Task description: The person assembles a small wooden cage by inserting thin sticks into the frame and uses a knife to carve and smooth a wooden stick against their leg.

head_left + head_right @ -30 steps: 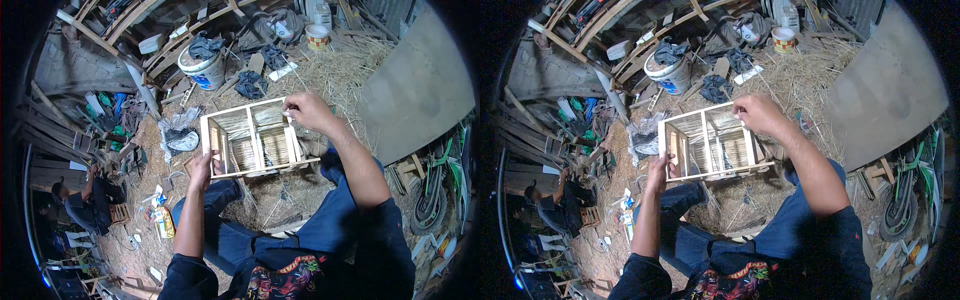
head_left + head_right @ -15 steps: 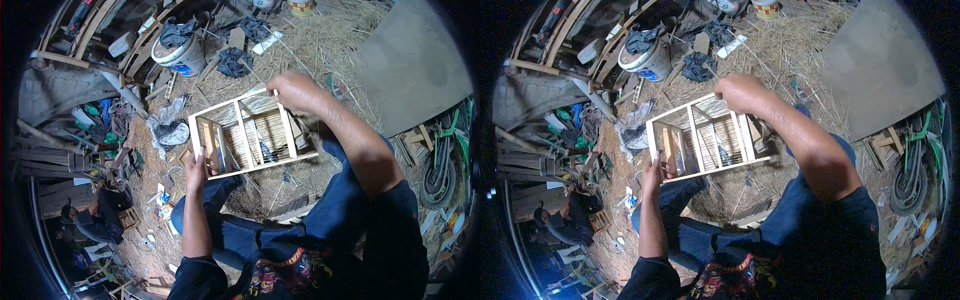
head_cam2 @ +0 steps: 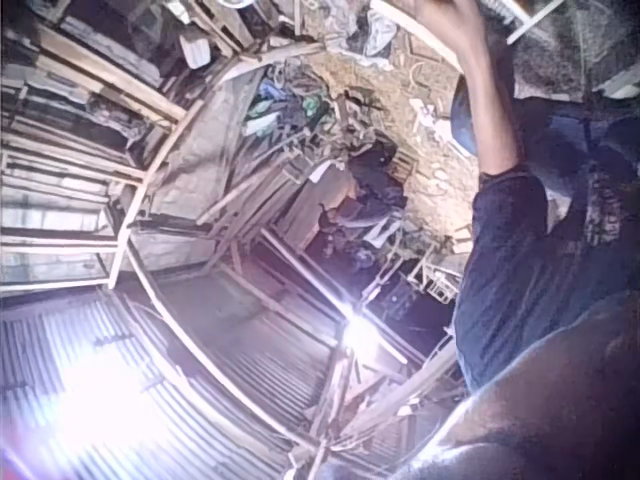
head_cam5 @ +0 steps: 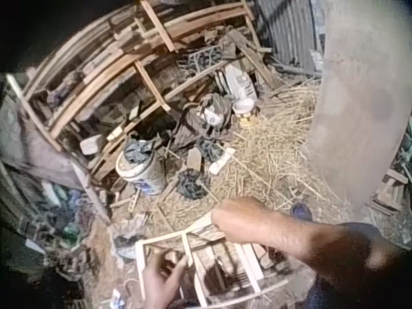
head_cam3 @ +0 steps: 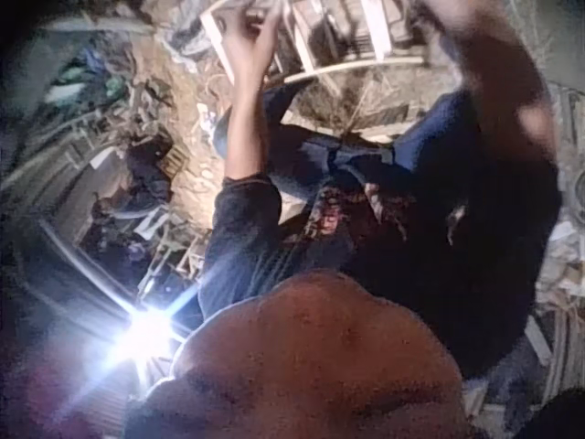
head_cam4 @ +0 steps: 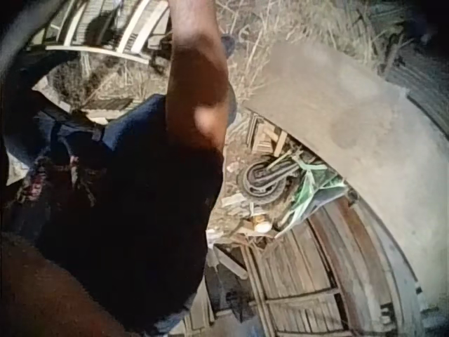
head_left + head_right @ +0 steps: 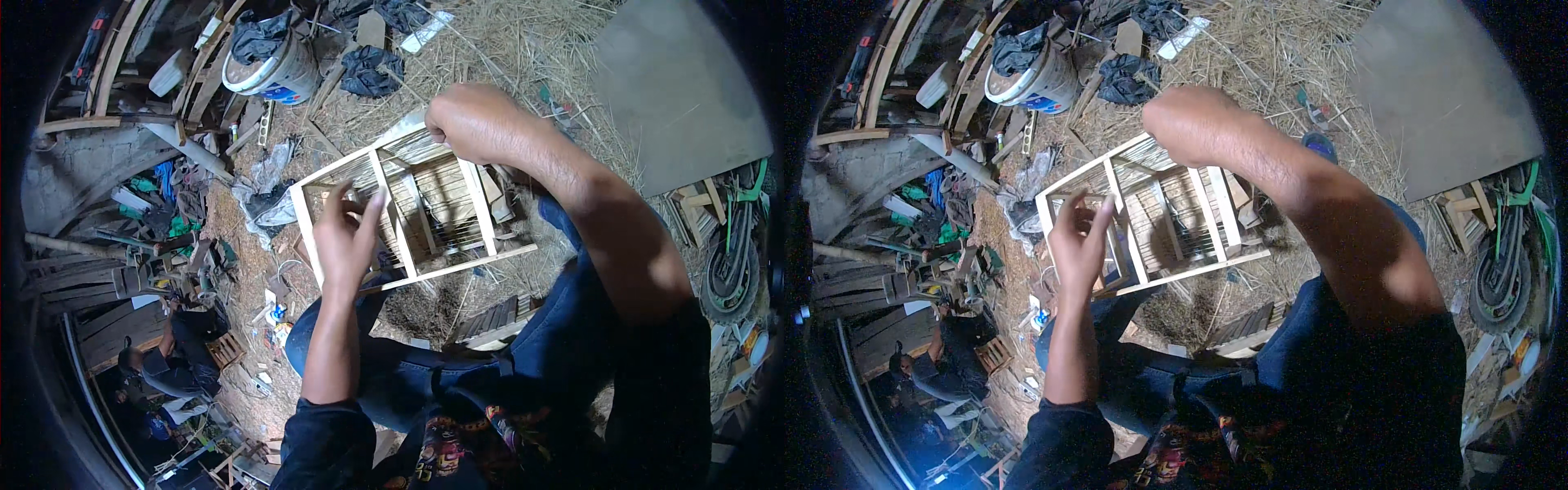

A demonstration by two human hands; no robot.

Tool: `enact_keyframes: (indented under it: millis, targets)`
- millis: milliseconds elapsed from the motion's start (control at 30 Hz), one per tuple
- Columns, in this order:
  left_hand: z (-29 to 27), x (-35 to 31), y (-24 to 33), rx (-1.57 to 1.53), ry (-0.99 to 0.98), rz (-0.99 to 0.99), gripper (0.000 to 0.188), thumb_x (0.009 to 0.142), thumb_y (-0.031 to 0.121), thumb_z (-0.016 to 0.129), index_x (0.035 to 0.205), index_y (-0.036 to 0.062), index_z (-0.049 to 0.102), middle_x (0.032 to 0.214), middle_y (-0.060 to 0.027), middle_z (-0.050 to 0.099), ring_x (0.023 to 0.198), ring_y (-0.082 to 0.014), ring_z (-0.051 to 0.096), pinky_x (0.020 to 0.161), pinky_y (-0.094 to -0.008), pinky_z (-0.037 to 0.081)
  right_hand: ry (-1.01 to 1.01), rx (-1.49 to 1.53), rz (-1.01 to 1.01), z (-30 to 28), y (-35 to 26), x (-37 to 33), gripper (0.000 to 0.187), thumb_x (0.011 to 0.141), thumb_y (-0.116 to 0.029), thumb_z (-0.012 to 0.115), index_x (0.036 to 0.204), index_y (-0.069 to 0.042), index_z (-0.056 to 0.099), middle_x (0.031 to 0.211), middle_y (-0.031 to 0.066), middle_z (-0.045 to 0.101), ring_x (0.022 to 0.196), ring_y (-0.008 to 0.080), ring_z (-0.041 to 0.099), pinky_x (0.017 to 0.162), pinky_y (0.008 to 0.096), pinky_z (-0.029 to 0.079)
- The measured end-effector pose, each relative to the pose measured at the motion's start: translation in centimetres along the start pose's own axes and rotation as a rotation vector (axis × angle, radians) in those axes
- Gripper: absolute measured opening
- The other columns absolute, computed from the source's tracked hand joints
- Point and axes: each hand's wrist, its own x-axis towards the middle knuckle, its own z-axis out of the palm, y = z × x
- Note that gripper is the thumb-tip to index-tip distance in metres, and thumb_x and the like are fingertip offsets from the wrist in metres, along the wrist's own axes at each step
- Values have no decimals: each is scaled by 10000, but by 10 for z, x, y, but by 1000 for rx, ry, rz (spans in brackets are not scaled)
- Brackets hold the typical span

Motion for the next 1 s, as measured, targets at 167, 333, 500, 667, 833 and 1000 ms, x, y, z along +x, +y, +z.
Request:
enact_keyframes:
  millis: [167,333,500,667,833,1000]
  targets:
    - [17,12,2,67,-44,-25,501,904,263,799,1260,-64,666,685,-125,702,603,-118,649,555,-284,494,41,-21,-38,6,-4,7,83,819,-9,684,857,-31,755,843,166,732,859,341,744,765,460,593]
    - [21,11,0,-46,-74,-78,423,932,186,764,1263,-62,679,671,-95,696,598,-90,618,541,-282,484,35,-17,-74,-2,-7,3,112,790,21,688,877,40,755,879,223,743,870,365,757,743,460,630]
    - [20,7,-10,-94,-70,-86,419,940,167,757,1274,-71,673,660,-60,660,587,-58,550,522,-266,455,16,-37,-138,-3,-10,5,103,785,11,689,861,36,756,851,231,737,852,366,758,724,449,631]
    - [19,5,-23,-80,-28,-31,410,942,162,754,1263,-81,676,661,-61,653,593,-55,545,530,-267,459,10,-31,-134,-2,-16,8,99,780,19,697,859,38,754,843,229,736,842,362,759,711,442,632]
    - [25,4,-27,-91,-9,-9,414,943,165,754,1268,-79,674,656,-57,652,591,-53,548,530,-265,457,40,-17,-129,0,-15,8,103,787,12,701,873,41,750,848,226,737,839,359,760,707,441,634]
    - [22,4,-24,-88,-46,-54,415,954,118,752,1275,-121,646,755,-29,665,676,-51,554,582,-228,452,0,-11,-118,-5,-16,7,127,787,9,701,902,34,748,877,227,740,864,362,758,740,452,631]
